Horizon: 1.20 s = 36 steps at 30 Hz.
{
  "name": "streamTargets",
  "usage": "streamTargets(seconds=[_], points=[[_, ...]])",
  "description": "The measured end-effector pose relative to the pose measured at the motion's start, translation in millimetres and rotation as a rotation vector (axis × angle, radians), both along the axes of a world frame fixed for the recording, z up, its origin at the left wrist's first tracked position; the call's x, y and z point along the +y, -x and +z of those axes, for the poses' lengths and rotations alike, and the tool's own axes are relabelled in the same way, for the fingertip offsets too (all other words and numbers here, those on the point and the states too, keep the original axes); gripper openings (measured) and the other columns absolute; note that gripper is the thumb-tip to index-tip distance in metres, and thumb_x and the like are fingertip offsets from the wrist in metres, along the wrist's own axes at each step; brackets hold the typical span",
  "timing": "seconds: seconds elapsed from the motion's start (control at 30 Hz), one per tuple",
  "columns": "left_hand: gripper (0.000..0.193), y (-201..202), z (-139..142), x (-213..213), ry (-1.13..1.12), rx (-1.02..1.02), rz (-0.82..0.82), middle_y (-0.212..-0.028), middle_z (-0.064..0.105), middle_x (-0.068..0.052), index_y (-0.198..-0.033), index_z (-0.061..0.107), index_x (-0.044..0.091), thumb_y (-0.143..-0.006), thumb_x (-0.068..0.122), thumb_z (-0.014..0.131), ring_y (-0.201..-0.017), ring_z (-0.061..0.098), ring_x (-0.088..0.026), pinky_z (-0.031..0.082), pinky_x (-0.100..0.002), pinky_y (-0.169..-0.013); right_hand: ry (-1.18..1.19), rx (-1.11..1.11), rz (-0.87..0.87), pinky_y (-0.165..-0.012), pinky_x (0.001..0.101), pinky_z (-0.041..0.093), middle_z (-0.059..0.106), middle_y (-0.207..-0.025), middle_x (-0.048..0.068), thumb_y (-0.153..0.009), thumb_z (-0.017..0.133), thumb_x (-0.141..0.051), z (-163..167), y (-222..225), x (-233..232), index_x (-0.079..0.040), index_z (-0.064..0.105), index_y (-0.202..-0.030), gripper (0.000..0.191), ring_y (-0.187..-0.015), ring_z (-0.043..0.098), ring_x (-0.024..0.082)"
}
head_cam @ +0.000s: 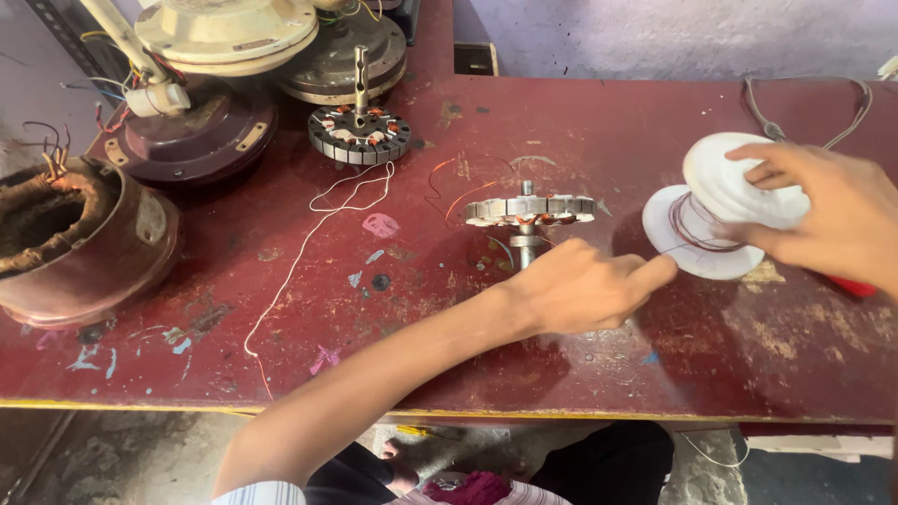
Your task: The person winds copper wire around the slots of a motor armature by hand, pulling wire from a spool and tucking it into the slots. The person uses a yellow-handled screwdriver to push the wire into the slots and continues winding until the end of the clip.
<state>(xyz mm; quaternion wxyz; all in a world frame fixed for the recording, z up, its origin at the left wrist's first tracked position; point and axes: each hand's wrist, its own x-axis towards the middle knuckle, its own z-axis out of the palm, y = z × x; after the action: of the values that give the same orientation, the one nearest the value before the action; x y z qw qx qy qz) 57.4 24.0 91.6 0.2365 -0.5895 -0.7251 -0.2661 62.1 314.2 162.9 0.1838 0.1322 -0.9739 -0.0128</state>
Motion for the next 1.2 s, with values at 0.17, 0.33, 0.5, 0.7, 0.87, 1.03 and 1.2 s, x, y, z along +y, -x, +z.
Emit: streamTargets(seconds=[0.17, 0.33, 0.5, 0.7, 0.87, 1.03, 1.2], points=[[0.021, -11, 4, -9, -0.127, 0.191, 0.015, -0.068, 0.053, -0.002, -0.101, 0.052, 0.013, -0.084, 0.008, 0.063, -0.053, 0.059, -0.022, 0.039, -0.039, -0.044, -0.056, 0.136, -0.349, -0.070, 0.0405, 0.058, 0.074, -0.074, 0.013, -0.077, 0.086, -0.058, 11, 15, -43, -0.007, 0.077, -0.117, 0.065, -0.074, 0.074, 0.032], [0.022, 1, 10, -19, -0.203, 0.295, -0.027, -0.065, 0.049, -0.002, -0.100, 0.054, 0.012, -0.081, 0.009, 0.064, -0.054, 0.057, -0.020, 0.040, -0.036, -0.044, 0.220, 0.050, -0.219, -0.065, 0.0434, 0.057, 0.073, -0.079, 0.014, -0.096, 0.078, -0.045, 3, 45, -15, -0.004, 0.078, -0.118, 0.046, -0.069, 0.073, 0.032], [0.019, 17, 16, -26, -0.286, 0.273, 0.080, -0.066, 0.050, 0.000, -0.095, 0.054, 0.012, -0.079, 0.005, 0.061, -0.055, 0.056, -0.019, 0.040, -0.037, -0.048, 0.688, -0.200, 0.023, -0.086, 0.0441, 0.058, 0.074, -0.094, 0.017, -0.088, 0.076, -0.024, -6, 47, 45, -0.003, 0.069, -0.132, 0.049, -0.087, 0.073, 0.027], [0.019, 24, 27, -32, -0.279, 0.349, 0.103, -0.066, 0.047, -0.001, -0.095, 0.056, 0.012, -0.078, 0.006, 0.064, -0.055, 0.053, -0.018, 0.041, -0.036, -0.049, 0.471, -0.274, 0.295, -0.108, 0.0480, 0.045, 0.067, -0.120, 0.019, -0.056, 0.090, -0.016, -9, 24, 67, -0.001, 0.058, -0.143, 0.093, -0.115, 0.066, 0.030], [0.020, 18, 38, -38, -0.275, 0.487, 0.113, -0.067, 0.042, 0.000, -0.088, 0.054, 0.014, -0.074, 0.013, 0.067, -0.057, 0.051, -0.017, 0.042, -0.033, -0.050, 0.387, -0.161, 0.035, -0.097, 0.0449, 0.055, 0.073, -0.106, 0.015, -0.052, 0.100, -0.028, 5, 17, 20, -0.004, 0.066, -0.137, 0.095, -0.103, 0.073, 0.028], [0.020, 24, 64, -61, -0.341, 0.676, 0.126, -0.064, 0.042, 0.002, -0.078, 0.046, 0.014, -0.073, 0.009, 0.065, -0.054, 0.048, -0.013, 0.038, -0.030, -0.047, 0.091, -0.014, -0.433, -0.072, 0.0425, 0.061, 0.074, -0.083, 0.013, -0.076, 0.090, -0.046, 8, 16, -11, -0.007, 0.073, -0.129, 0.068, -0.076, 0.075, 0.029], [0.022, 40, 84, -88, -0.389, 0.763, 0.249, -0.062, 0.042, 0.003, -0.074, 0.042, 0.013, -0.072, 0.003, 0.061, -0.049, 0.044, -0.011, 0.033, -0.030, -0.045, 0.477, -0.157, -0.099, -0.083, 0.0440, 0.059, 0.076, -0.104, 0.015, -0.077, 0.087, -0.038, -2, 24, 38, -0.010, 0.066, -0.144, 0.076, -0.088, 0.075, 0.027]])
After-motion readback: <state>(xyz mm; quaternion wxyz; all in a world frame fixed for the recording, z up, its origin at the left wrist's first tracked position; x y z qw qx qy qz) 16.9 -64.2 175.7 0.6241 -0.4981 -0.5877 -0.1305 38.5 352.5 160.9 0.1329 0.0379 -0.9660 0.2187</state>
